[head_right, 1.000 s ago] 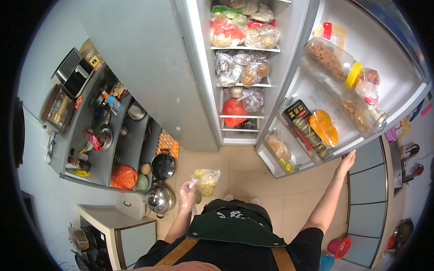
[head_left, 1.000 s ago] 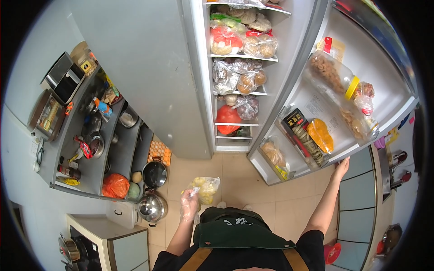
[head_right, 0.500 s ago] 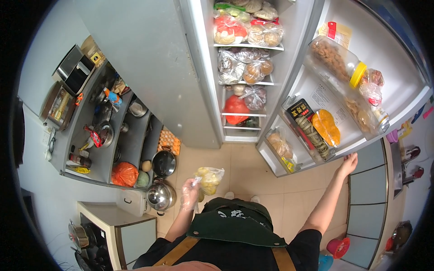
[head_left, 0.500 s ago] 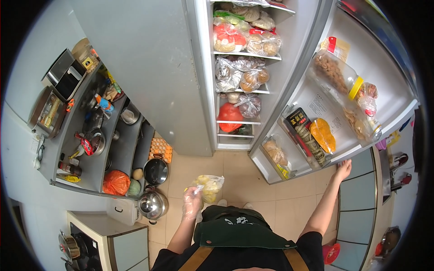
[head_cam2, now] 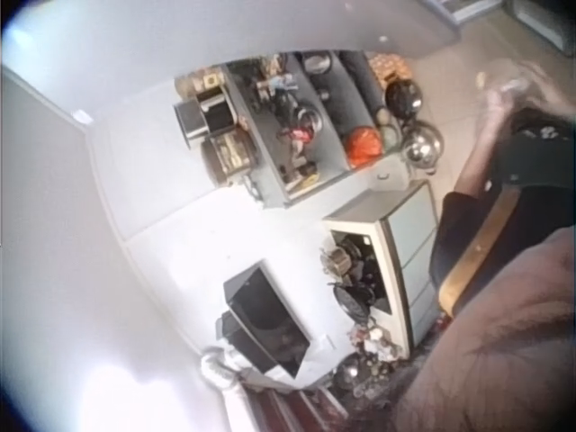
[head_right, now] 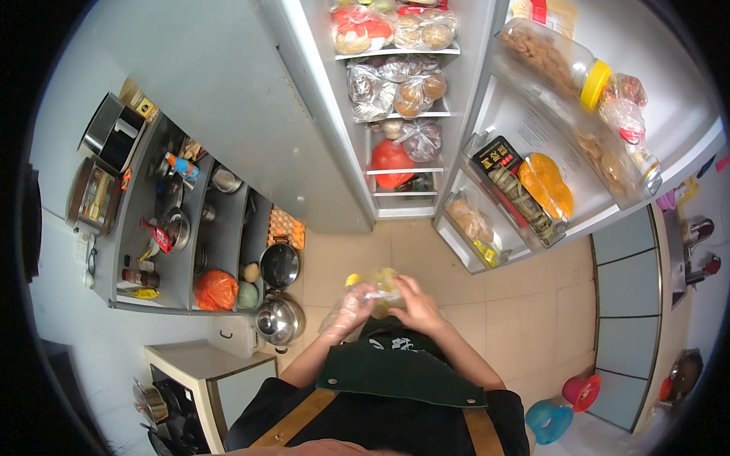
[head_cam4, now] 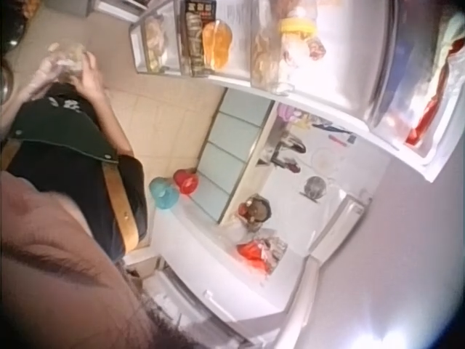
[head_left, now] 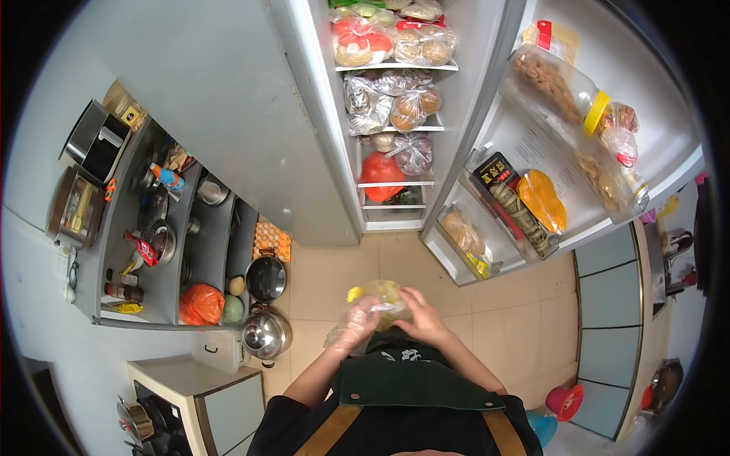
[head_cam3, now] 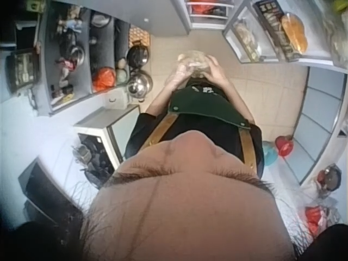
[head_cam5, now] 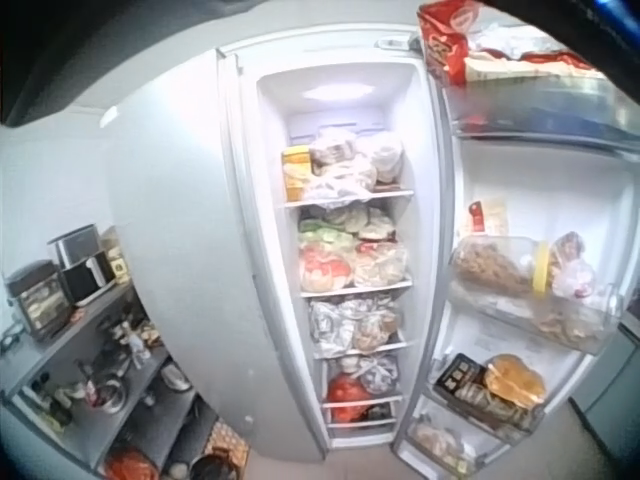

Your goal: Retrieving steamed buns from a freezer and placing them into a steamer tray.

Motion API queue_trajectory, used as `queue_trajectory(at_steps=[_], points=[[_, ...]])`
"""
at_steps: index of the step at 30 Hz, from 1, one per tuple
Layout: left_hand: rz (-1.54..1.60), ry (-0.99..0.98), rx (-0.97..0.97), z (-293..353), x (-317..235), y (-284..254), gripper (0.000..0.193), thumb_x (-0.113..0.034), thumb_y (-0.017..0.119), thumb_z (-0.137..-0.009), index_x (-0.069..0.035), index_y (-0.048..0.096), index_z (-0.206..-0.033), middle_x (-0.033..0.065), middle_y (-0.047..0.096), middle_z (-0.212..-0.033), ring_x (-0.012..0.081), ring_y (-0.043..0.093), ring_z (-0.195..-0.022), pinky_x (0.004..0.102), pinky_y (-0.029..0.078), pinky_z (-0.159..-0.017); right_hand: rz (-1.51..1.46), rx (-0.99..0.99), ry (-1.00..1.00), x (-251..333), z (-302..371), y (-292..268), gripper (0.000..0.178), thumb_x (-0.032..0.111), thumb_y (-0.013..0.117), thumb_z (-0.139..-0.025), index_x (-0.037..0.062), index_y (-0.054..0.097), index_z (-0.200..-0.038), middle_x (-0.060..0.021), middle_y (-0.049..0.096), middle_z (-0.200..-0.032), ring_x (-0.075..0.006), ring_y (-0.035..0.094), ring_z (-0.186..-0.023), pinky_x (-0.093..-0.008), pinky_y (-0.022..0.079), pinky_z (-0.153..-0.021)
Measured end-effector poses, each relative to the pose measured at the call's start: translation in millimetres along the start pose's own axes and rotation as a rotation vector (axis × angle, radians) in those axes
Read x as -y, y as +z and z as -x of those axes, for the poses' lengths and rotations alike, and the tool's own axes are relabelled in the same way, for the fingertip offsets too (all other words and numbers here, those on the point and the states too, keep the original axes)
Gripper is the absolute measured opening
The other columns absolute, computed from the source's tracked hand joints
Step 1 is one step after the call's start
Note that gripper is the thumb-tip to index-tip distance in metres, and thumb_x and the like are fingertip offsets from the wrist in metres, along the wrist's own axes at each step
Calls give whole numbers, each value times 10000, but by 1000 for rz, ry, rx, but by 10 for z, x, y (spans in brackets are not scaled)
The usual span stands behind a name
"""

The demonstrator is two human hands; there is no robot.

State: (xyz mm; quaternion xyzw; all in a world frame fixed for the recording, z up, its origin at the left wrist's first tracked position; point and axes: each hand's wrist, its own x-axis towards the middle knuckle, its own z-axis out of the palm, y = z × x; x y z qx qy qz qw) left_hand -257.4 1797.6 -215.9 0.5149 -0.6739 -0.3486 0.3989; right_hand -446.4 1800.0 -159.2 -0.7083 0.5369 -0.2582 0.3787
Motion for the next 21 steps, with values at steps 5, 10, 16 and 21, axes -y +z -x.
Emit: queue_trajectory(at_steps=[5,10,16,21], points=[[163,-47,272,-158,-529,111,196,-91,523,-721,-48,550,-910,138,586,-868,327,569,-779,379,457,-682,125,-49,-47,-79,52,49,563,166,652,-663,82,435,-1176,-132,483,-1099,-316,543,-908,-397,458,-753],[119,87,609,-429,-862,150,212,-119,565,-755,-90,556,-965,129,583,-921,314,561,-870,364,456,-724,29,-172,-14,-332,278,-64,351,64,656,-620,54,569,-961,-108,553,-876,-280,573,-783,-342,467,-661],[517,-42,732,-396,-784,340,224,-101,559,-818,-14,542,-1023,77,576,-966,158,540,-897,279,420,-806,-135,-422,124,-758,570,-100,156,-30,556,-676,22,602,-816,-92,536,-749,-184,524,-649,-262,398,-549],[451,-198,566,-316,-408,268,204,-125,560,-832,-6,543,-997,57,581,-930,138,531,-869,272,423,-792,-333,-883,515,-1477,949,-459,105,116,596,-785,12,597,-799,9,524,-619,-91,483,-545,-229,381,-488]])
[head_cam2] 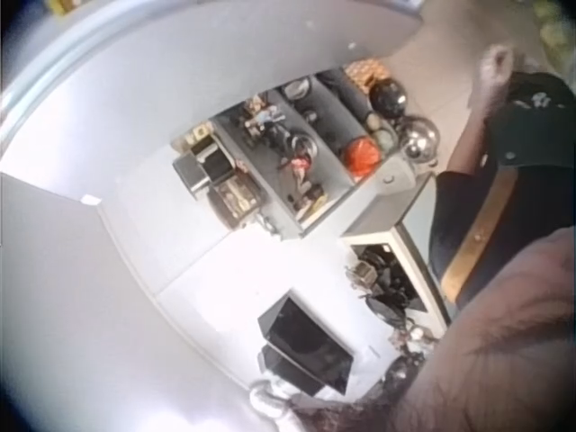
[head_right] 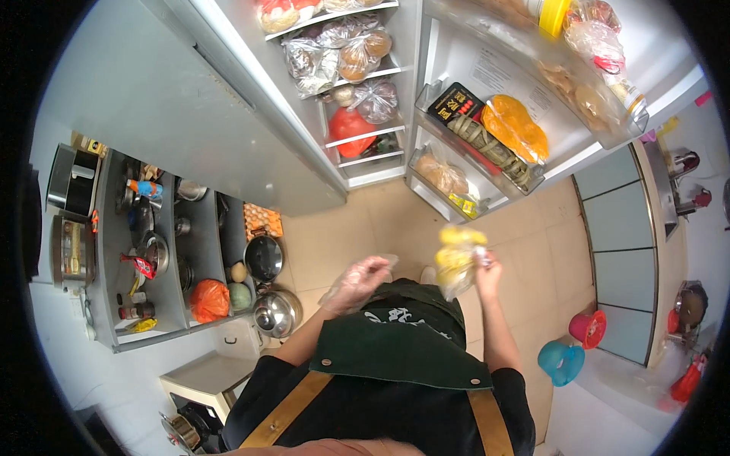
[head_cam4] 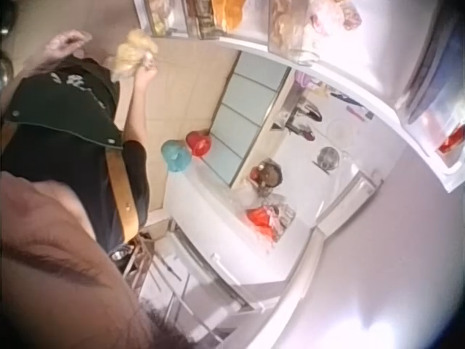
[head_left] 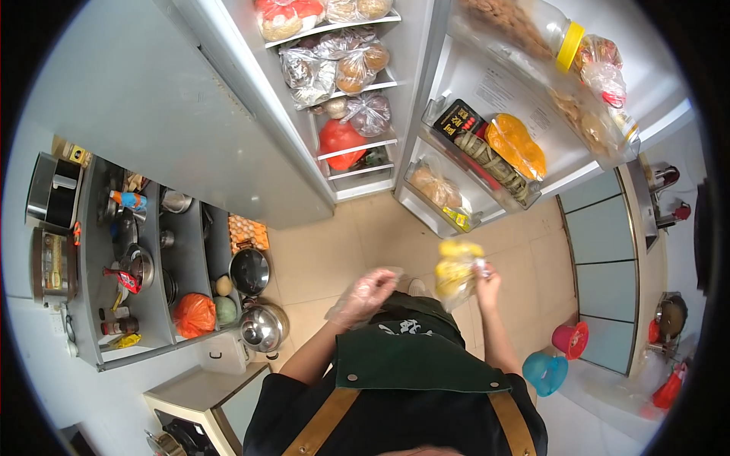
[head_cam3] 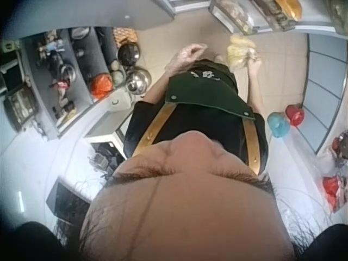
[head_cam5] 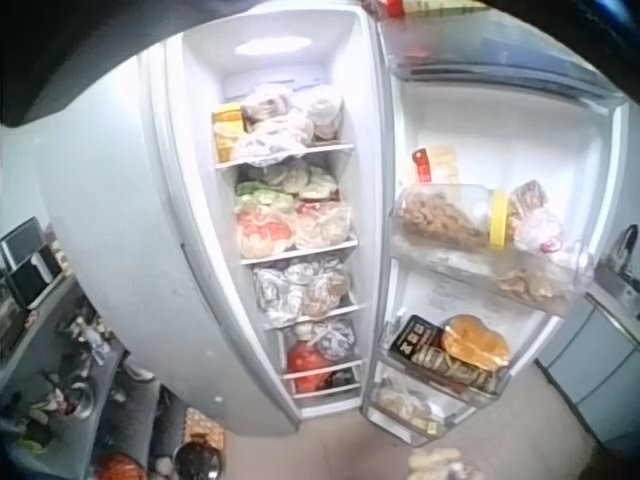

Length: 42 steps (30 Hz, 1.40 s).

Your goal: Retrieving steamed buns from a freezer and placing them into a steamer tray.

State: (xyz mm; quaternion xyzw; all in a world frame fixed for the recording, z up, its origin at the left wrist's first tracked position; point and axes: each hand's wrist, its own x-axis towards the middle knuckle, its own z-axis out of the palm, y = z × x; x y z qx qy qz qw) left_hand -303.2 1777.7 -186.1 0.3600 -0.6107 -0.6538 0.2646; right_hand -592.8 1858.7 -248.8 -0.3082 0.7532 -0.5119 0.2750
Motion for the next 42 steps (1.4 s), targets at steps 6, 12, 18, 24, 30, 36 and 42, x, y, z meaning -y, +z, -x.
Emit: queue_trajectory(at_steps=[6,12,18,24,30,36,42], points=[[-132,-189,-441,319,223,-376,150,-107,577,-814,-8,564,-926,16,578,-752,89,521,-686,243,437,-656,99,-444,273,-361,-841,-1028,184,139,603,-787,-34,598,-849,-50,580,-695,-100,513,-589,-264,431,-518],[-58,-195,-656,558,557,-417,141,-119,573,-809,-1,582,-886,36,586,-733,103,539,-679,260,446,-639,294,-721,216,-174,-1962,-1745,339,286,647,-743,-31,620,-860,-135,628,-709,-221,607,-566,-328,468,-466],[-106,-299,-690,709,423,-168,171,-147,572,-810,12,587,-872,55,596,-718,113,551,-668,256,447,-626,215,-623,98,685,-2586,-1634,267,185,604,-771,-24,596,-938,-62,589,-676,-147,527,-507,-294,421,-447],[-50,-282,-793,821,483,-29,143,-146,576,-816,-4,580,-831,13,552,-703,83,506,-657,231,421,-611,198,-433,-84,488,-3315,-1677,369,288,518,-803,8,576,-1036,-98,627,-907,-207,593,-792,-316,461,-701],[-14,-302,-810,864,459,-26,152,-143,578,-812,6,579,-842,11,545,-697,85,500,-653,233,419,-613,361,-344,-185,426,-3275,-1587,453,311,479,-806,-1,502,-1133,-143,548,-1113,-254,507,-1031,-324,381,-873],[-104,-240,-741,724,402,-69,145,-133,562,-819,5,575,-858,34,570,-676,93,519,-619,243,431,-581,542,-250,-330,564,-2874,-1620,447,302,515,-768,-17,523,-1082,-184,552,-1093,-303,499,-1047,-355,381,-870],[-189,-203,-512,537,23,-123,191,-170,557,-829,9,576,-894,73,606,-718,126,553,-647,271,444,-601,801,-190,-354,1252,-1707,-1147,355,237,535,-745,-17,558,-992,-223,569,-1011,-367,518,-980,-391,411,-819]])
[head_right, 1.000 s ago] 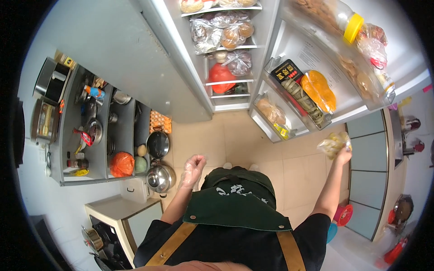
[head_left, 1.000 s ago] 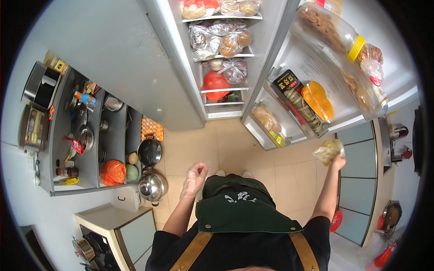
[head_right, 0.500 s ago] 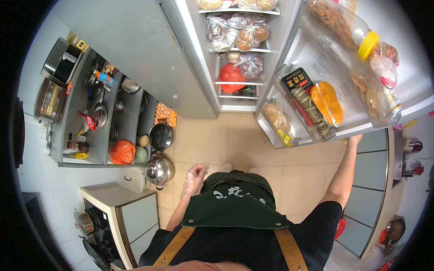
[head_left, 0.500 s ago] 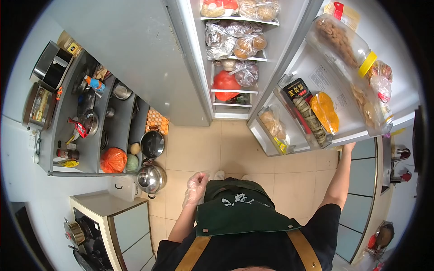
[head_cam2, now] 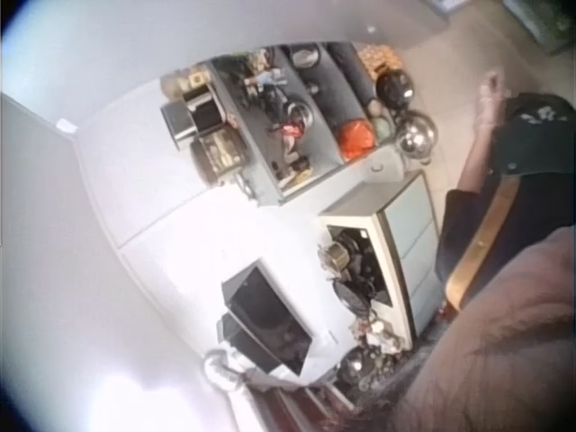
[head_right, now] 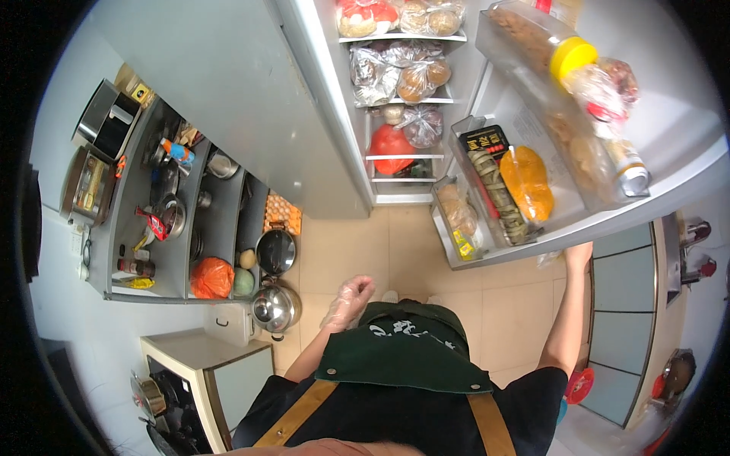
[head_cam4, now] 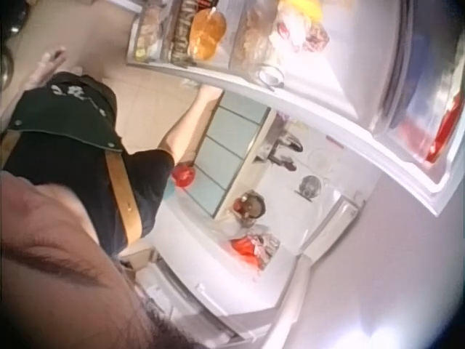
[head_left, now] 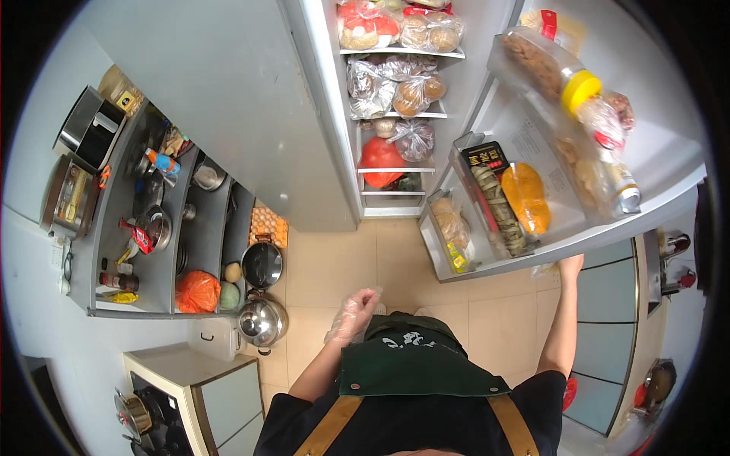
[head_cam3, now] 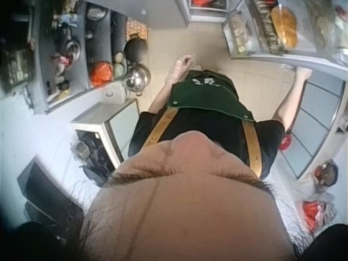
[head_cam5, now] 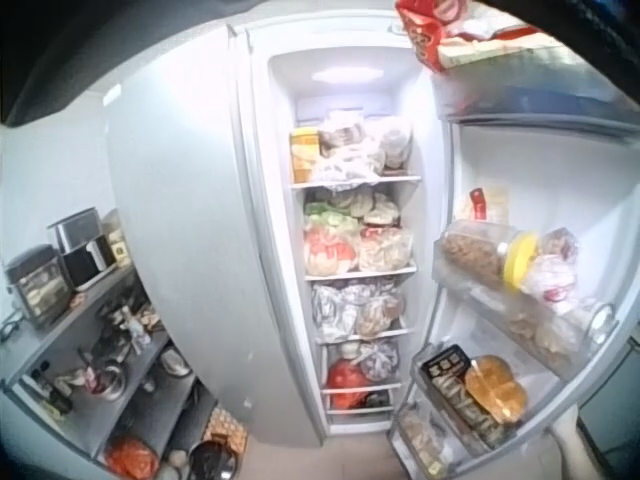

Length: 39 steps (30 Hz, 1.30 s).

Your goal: Retrieving steamed buns from a freezer and placing them into a steamer tray.

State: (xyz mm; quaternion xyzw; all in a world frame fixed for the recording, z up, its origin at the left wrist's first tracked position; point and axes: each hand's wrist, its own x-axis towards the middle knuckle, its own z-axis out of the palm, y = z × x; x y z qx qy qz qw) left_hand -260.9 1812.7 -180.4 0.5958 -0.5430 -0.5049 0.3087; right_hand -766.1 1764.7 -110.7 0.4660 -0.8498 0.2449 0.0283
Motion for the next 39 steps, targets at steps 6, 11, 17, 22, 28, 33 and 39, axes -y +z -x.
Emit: queue_trajectory(at_steps=[6,11,17,22,28,33,39], points=[[-71,81,284,-136,-188,80,277,-252,562,-820,-18,568,-969,94,607,-805,167,563,-717,296,445,-661,114,194,63,550,635,112,176,71,582,-668,-25,590,-815,-223,593,-782,-387,563,-787,-416,448,-699],[-307,479,378,-327,-119,226,518,-305,592,-777,-38,419,-1186,205,550,-1031,342,540,-933,398,436,-793,-246,107,-49,382,981,374,146,97,597,-748,-34,597,-811,-159,601,-657,-263,577,-565,-336,442,-531],[-362,644,149,-764,-277,214,860,-361,697,-672,-11,234,-1307,241,398,-1236,379,431,-1099,387,391,-900,-524,303,281,455,1464,341,105,71,595,-771,-29,603,-804,-41,564,-614,-84,487,-513,-243,391,-447],[-124,595,-75,-1264,-197,197,1166,-330,822,-509,11,80,-1341,250,371,-1248,365,409,-1127,367,368,-931,-362,189,224,-261,1872,708,107,61,578,-776,-42,583,-803,-27,520,-549,-91,442,-395,-245,337,-353],[550,135,-52,-1889,-319,-110,1104,-276,808,-567,7,75,-1342,218,326,-1280,310,409,-1117,339,369,-941,-281,109,443,-884,2175,810,124,85,592,-758,-34,595,-794,-54,542,-555,-124,484,-407,-272,374,-374],[-280,328,-313,-2098,-355,-430,854,-159,759,-655,53,237,-1297,227,417,-1212,286,415,-1122,363,353,-953,-190,228,641,-812,2069,638,229,128,631,-706,-23,620,-878,-194,627,-811,-275,623,-765,-345,473,-684],[-221,77,-777,-2563,-127,-350,828,-351,765,-625,61,363,-1221,254,462,-1176,335,477,-1072,383,387,-911,-327,42,592,-1469,2041,922,124,92,582,-760,-20,610,-805,-83,573,-600,-165,532,-497,-306,428,-475]])
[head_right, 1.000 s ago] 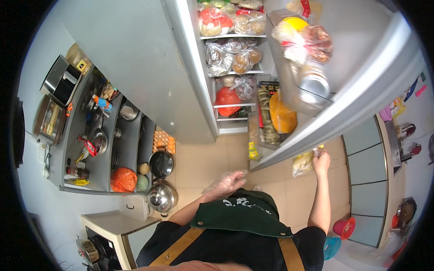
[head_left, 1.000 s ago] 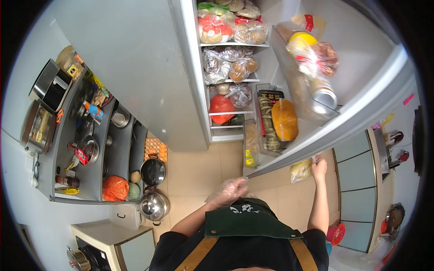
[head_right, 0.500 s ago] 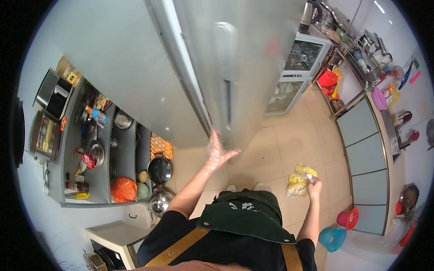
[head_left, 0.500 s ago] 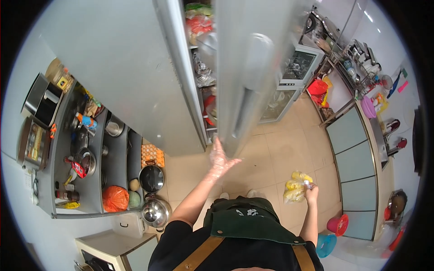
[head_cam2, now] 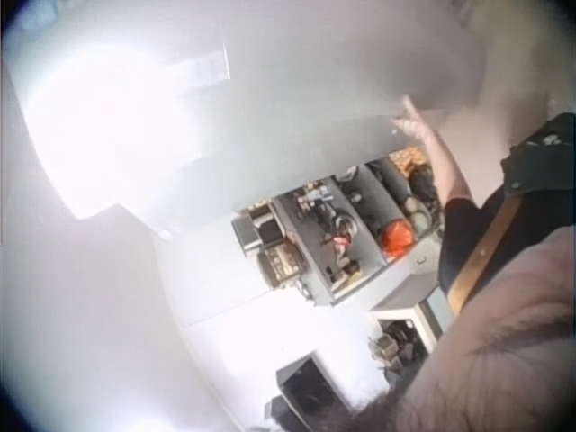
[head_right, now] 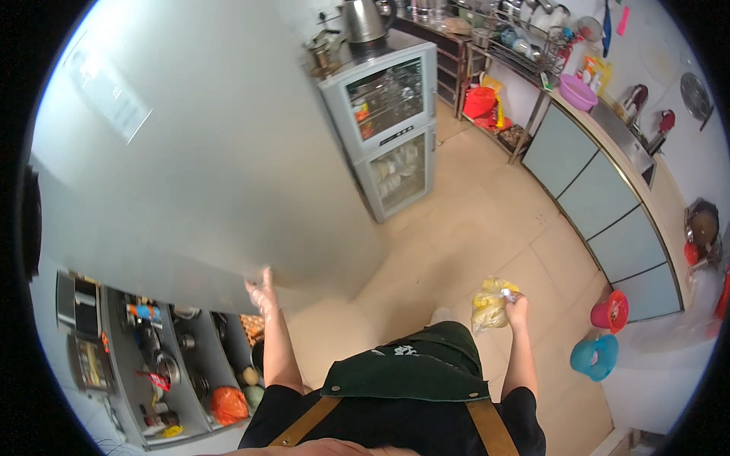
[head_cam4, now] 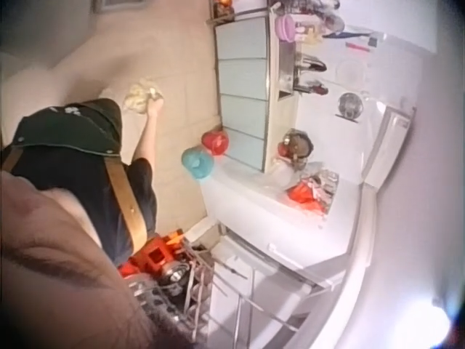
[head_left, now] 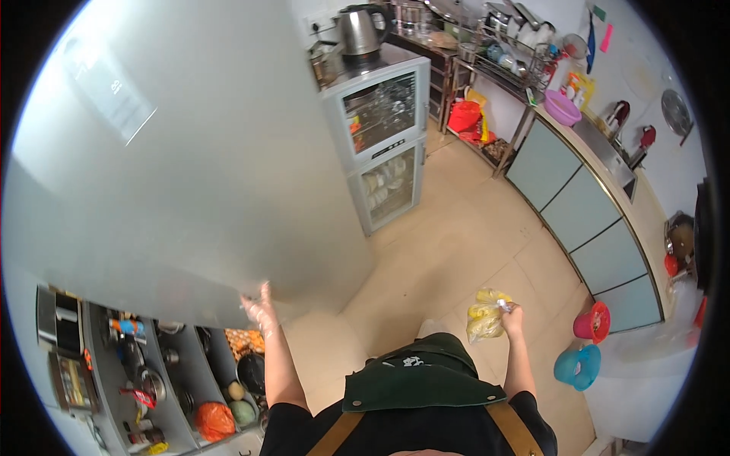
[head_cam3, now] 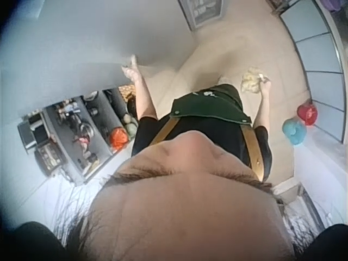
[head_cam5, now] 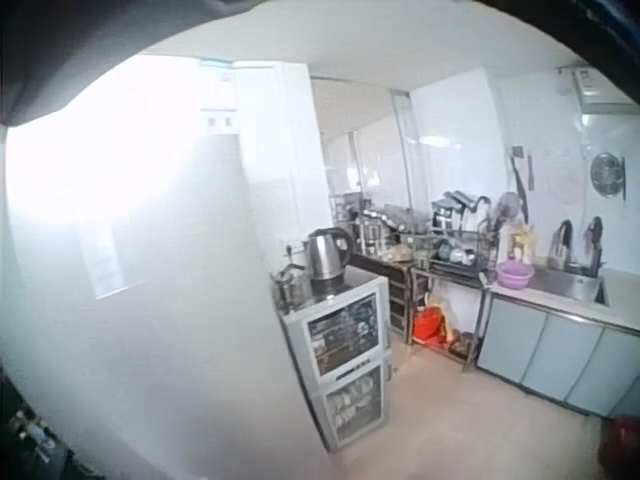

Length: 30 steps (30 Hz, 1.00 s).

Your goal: Retrieving steamed buns from a freezer and placing them into a steamer tray.

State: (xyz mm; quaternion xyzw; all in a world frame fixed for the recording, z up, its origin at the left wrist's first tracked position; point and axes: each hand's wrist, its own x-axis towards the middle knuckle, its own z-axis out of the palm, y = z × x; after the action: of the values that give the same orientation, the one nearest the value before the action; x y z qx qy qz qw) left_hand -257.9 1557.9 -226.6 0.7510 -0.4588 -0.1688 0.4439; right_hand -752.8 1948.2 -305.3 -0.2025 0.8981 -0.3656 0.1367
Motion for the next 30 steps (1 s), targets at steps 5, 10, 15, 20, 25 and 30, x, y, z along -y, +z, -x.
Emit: queue_trajectory(at_steps=[5,10,15,20,25,30], points=[[-133,-519,-55,-269,-404,492,783,-617,609,-655,83,537,-998,222,590,-933,314,585,-819,425,490,-737,113,-53,-20,251,-349,-271,179,128,568,-747,22,627,-879,-167,622,-804,-279,606,-770,-356,468,-673],[229,-649,-158,-597,-610,710,568,-491,539,-768,66,574,-876,137,600,-886,252,556,-735,386,484,-675,-298,-54,60,577,-1048,-487,141,92,539,-777,8,620,-857,-89,610,-750,-203,566,-663,-305,447,-601],[26,-662,-61,-106,-1079,1117,562,-478,405,-830,21,568,-1030,151,589,-1029,324,575,-893,413,478,-750,-764,-41,163,779,-1520,-737,95,29,530,-786,16,614,-826,12,557,-714,-66,484,-613,-226,397,-535],[72,-708,422,522,-479,2195,450,-411,471,-833,-4,512,-1019,138,553,-912,278,536,-758,389,446,-640,-1296,-127,106,848,-2103,-677,82,-5,535,-760,24,577,-823,-8,562,-747,-90,497,-663,-223,405,-623],[-31,-883,855,1168,-695,3522,361,-336,548,-833,-16,473,-980,103,518,-687,211,485,-538,334,400,-468,-1511,-204,137,1053,-2834,-584,124,23,534,-764,27,546,-888,-35,574,-795,-132,535,-731,-255,426,-690],[-326,-35,1582,1286,-1601,4773,313,-293,557,-820,8,540,-905,85,530,-643,180,507,-571,312,409,-496,-1621,-299,192,1620,-3597,-683,149,51,554,-760,33,538,-907,-48,581,-818,-157,549,-760,-274,437,-714]])
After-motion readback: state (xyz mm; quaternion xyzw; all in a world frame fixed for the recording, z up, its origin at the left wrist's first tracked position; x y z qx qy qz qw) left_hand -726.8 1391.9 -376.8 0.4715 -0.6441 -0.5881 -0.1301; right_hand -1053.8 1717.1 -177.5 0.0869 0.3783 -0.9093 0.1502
